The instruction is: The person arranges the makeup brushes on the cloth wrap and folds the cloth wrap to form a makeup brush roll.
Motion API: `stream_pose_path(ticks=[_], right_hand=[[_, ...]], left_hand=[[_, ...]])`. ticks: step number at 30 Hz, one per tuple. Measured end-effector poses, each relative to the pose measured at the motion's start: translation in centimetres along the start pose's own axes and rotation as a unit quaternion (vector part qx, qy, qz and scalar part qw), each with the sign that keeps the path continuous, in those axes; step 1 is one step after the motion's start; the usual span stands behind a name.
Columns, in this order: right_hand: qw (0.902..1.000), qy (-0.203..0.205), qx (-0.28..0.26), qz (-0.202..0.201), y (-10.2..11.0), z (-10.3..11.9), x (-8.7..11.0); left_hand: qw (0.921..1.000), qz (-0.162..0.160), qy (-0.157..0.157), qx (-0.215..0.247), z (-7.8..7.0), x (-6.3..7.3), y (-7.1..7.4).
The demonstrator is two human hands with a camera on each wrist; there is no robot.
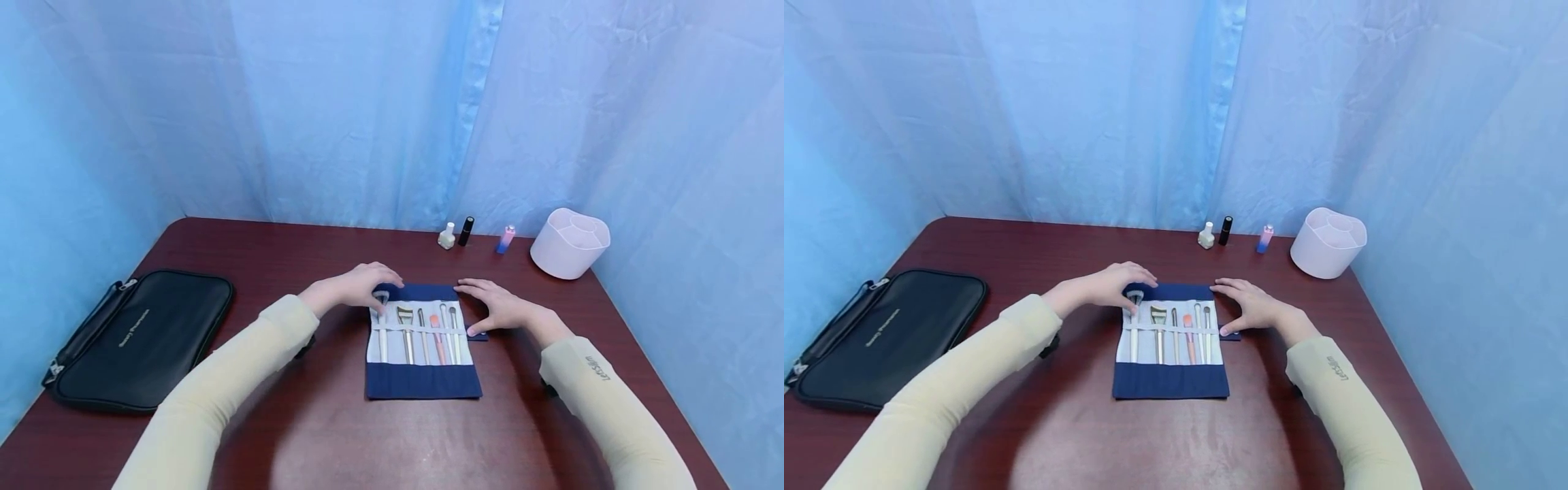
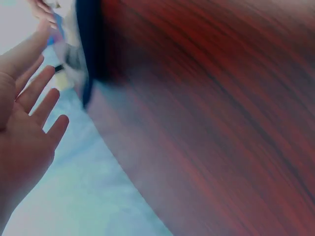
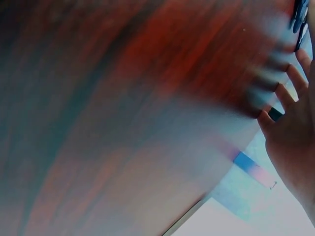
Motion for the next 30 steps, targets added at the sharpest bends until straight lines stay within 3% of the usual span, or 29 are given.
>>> stream_pose_path(ticks=[5,10,15,22,30], right_hand=[[1.0,0.0,0.004,0.005,0.0,0.2,-0.4],[0.9999,0.004,0.014,0.01,0.1,0.7,-0.7],[0.9997,0.009,0.02,0.012,0.2,1.0,-0.7],[0.9995,0.019,0.014,-0.02,1.0,2.5,-0.4],[0.9972,0.035,0.026,-0.061,0.5,5.9,0.6]], left_hand=[[0.9992,-0.006,0.036,-0.016,2.5,1.4,-0.8],[0.9991,-0.005,0.041,-0.014,3.6,1.8,-1.3],[0.9984,-0.005,0.049,-0.027,3.6,2.1,-1.5],[0.996,-0.014,0.082,-0.034,3.1,3.4,-1.9],[0.9884,-0.068,0.131,-0.033,2.4,5.5,-2.5]])
Point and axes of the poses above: each hand's wrist, its own x-axis away from the middle knuckle, its own y-axis out of the back of the hand, z = x × y, the point moved 2 cm from there along -x, towards the middle knuckle, and after that the axes turned 2 degrees about y, right-handed, at the moved point
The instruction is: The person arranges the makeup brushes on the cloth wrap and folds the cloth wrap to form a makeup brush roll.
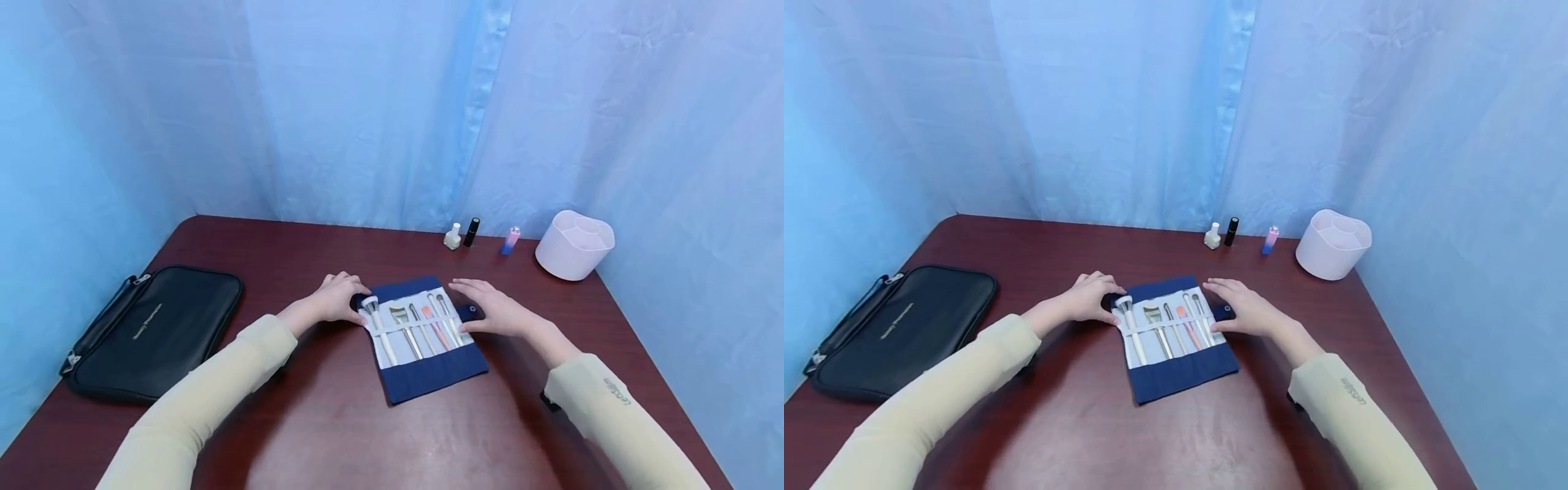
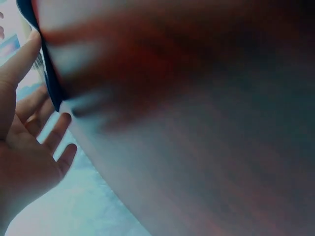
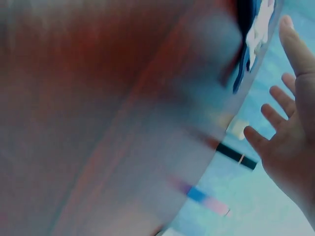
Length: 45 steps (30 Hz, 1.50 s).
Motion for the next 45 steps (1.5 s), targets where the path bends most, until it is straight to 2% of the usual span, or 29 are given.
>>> stream_pose_path(ticks=[7,12,16,19,22,28,34,39,45], right_hand=[[0.9995,0.01,0.018,-0.026,-0.7,3.2,0.8],[0.9988,-0.012,0.034,-0.032,-1.6,5.0,1.7],[0.9982,-0.041,0.042,-0.014,-2.5,5.6,1.9],[0.9978,-0.059,0.032,0.006,-3.1,5.5,1.7],[0.9977,-0.059,0.023,0.022,-3.3,5.1,1.5],[0.9978,-0.03,0.022,0.055,-3.0,4.8,0.9],[0.9961,0.0,0.007,0.088,-2.7,4.3,-0.1],[0.9924,0.041,0.005,0.116,-2.5,3.7,-1.3],[0.9865,0.064,-0.014,0.15,-2.1,2.9,-3.1]], left_hand=[[0.9982,-0.036,0.042,-0.024,-0.4,1.4,-0.3],[0.9962,-0.055,0.053,-0.043,-1.1,2.3,-0.2],[0.9952,-0.061,0.058,-0.049,-1.4,3.0,-0.1],[0.9961,-0.062,0.051,-0.036,-1.3,3.6,0.0],[0.9977,-0.056,0.035,-0.016,-0.7,3.9,0.1],[0.9993,-0.028,-0.018,0.016,1.2,4.2,1.1],[0.9993,-0.01,-0.034,0.014,1.9,4.3,1.9],[0.9977,0.034,-0.058,0.01,2.1,4.2,1.6],[0.9934,0.083,-0.08,0.0,2.4,4.4,0.8]])
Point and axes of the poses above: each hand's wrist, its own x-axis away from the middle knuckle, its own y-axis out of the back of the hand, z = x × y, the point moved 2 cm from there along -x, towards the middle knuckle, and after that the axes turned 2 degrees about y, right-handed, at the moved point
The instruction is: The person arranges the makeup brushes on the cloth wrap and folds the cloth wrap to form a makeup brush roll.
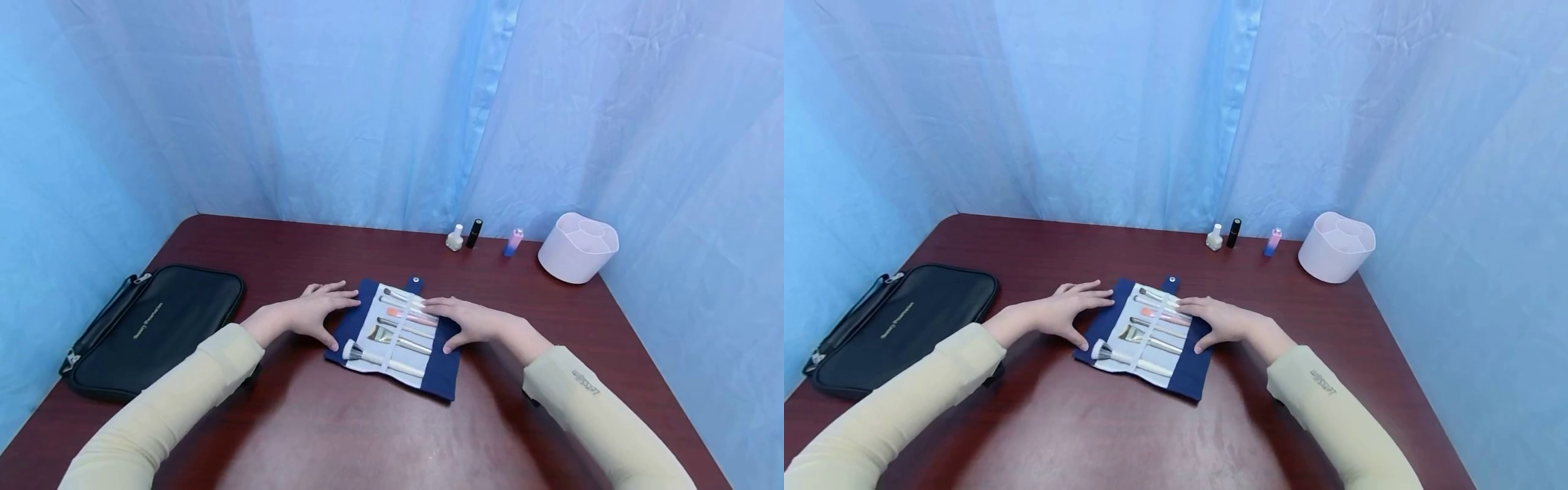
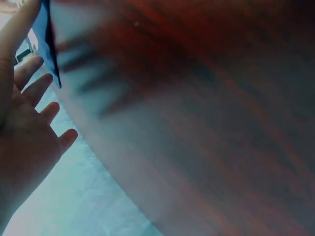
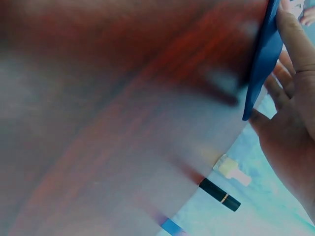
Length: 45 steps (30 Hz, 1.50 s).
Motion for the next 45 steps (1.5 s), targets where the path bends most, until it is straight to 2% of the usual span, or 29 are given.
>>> stream_pose_path(ticks=[4,7,13,19,23,26,28,32,35,41,45], right_hand=[[0.9999,0.004,0.003,0.012,0.4,-0.4,-0.9],[0.9998,0.004,0.01,0.016,0.7,-0.5,-1.6],[0.9996,0.017,0.021,-0.002,1.1,-0.3,-2.2],[0.999,0.023,0.014,-0.036,0.8,0.8,-1.0],[0.9981,0.033,-0.006,-0.051,0.3,2.2,0.7],[0.9985,0.027,-0.019,-0.044,-0.4,3.3,2.0],[0.9987,0.021,-0.026,-0.039,-1.0,3.9,2.8],[0.999,0.008,-0.026,-0.036,-1.9,5.0,3.8],[0.9992,0.003,-0.008,-0.039,-2.4,5.6,4.2],[0.9982,0.007,0.031,-0.05,-2.6,6.2,4.1],[0.9975,0.024,0.024,-0.061,-2.1,5.8,3.8]], left_hand=[[0.9997,0.009,0.014,-0.017,-0.3,0.6,-0.3],[0.9988,0.002,0.035,-0.035,-0.8,1.1,-0.4],[0.9959,-0.013,0.075,-0.05,-1.8,2.3,-1.1],[0.9933,-0.026,0.103,-0.045,-2.5,3.5,-1.9],[0.9928,-0.038,0.112,-0.017,-3.0,4.2,-2.1],[0.9925,-0.066,0.1,0.023,-3.6,4.8,-1.9],[0.9919,-0.082,0.077,0.059,-4.1,5.2,-1.8],[0.9923,-0.066,0.028,0.101,-5.1,5.8,-2.1],[0.9942,-0.054,0.017,0.092,-5.4,5.9,-2.5],[0.9934,-0.079,-0.012,0.083,-5.0,5.8,-2.3],[0.9926,-0.087,-0.037,0.077,-4.6,5.6,-2.0]])
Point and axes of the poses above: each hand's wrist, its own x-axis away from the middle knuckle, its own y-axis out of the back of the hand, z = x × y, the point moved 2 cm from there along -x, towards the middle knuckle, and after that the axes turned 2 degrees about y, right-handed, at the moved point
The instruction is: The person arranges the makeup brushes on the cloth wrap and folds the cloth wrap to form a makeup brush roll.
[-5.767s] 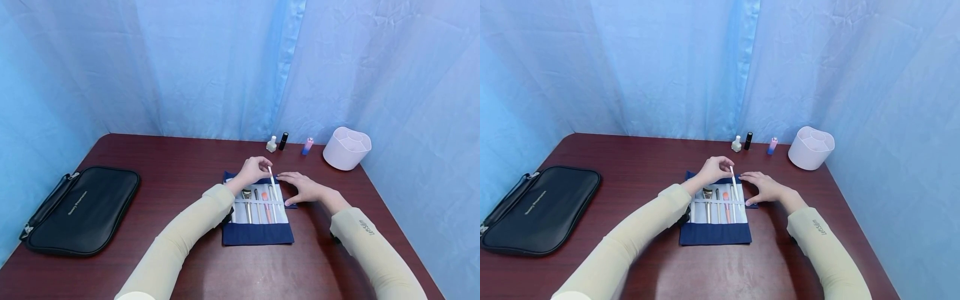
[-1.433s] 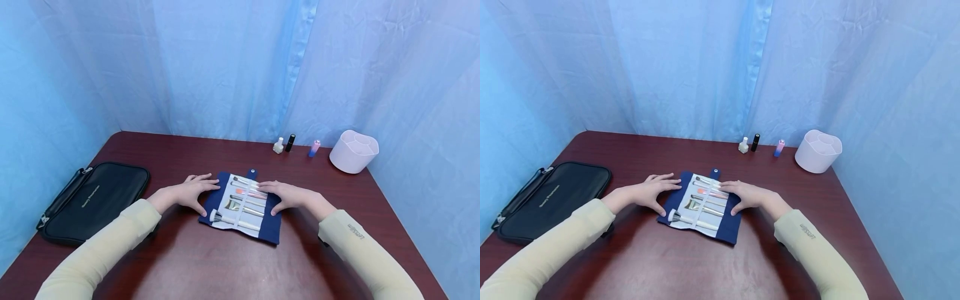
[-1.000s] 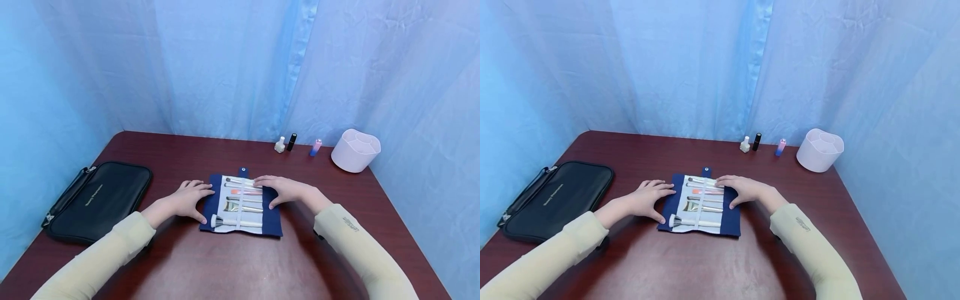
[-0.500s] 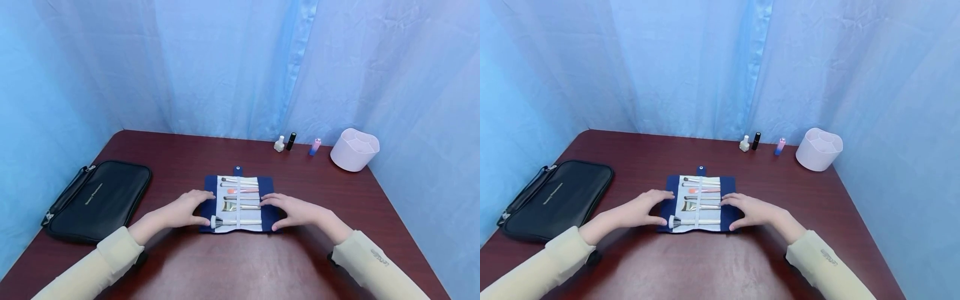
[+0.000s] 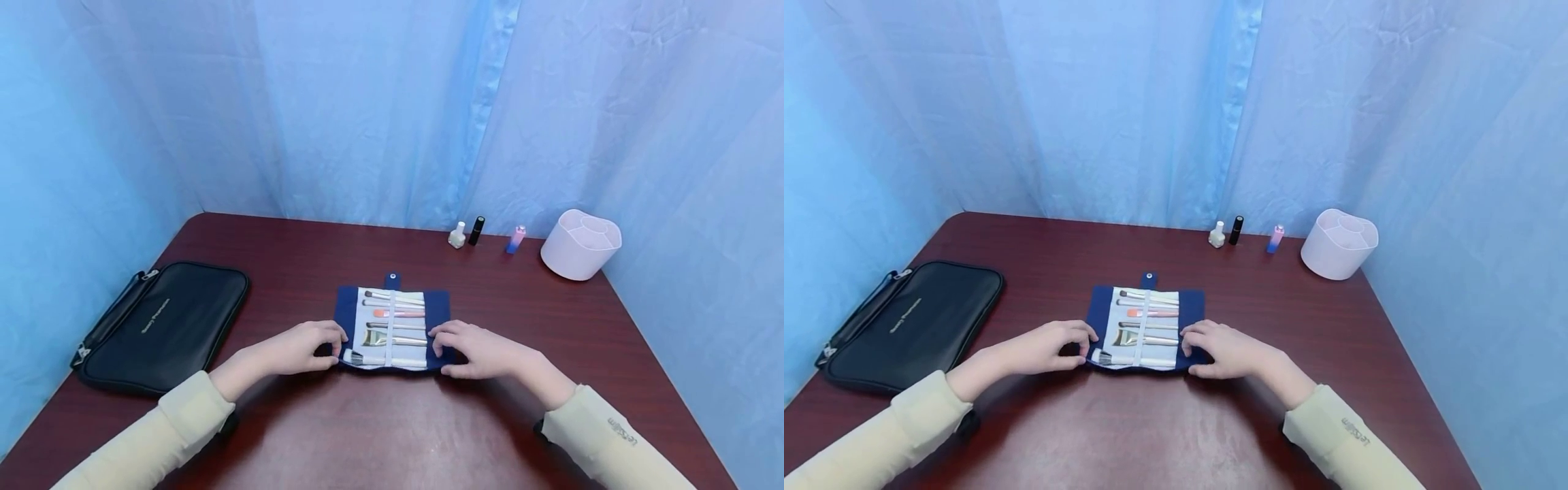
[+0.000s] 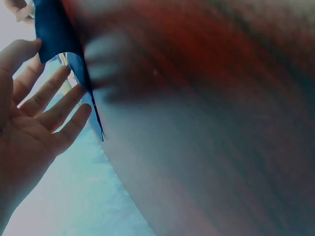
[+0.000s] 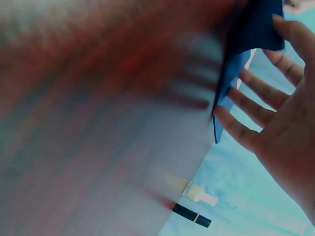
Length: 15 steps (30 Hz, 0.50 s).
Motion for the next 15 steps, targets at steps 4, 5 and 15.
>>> stream_pose_path(ticks=[4,5,15], right_hand=[[0.9993,0.008,-0.032,-0.019,0.6,-1.1,-0.8],[0.9988,0.01,-0.04,-0.026,0.8,-1.4,-1.1],[0.9952,0.013,-0.061,-0.076,1.3,-3.2,-2.7]], left_hand=[[0.9994,-0.032,0.001,0.014,0.7,-0.6,0.5],[0.9989,-0.04,0.006,0.021,0.9,-0.8,0.7],[0.9957,-0.081,0.04,-0.02,2.5,-3.4,1.8]])
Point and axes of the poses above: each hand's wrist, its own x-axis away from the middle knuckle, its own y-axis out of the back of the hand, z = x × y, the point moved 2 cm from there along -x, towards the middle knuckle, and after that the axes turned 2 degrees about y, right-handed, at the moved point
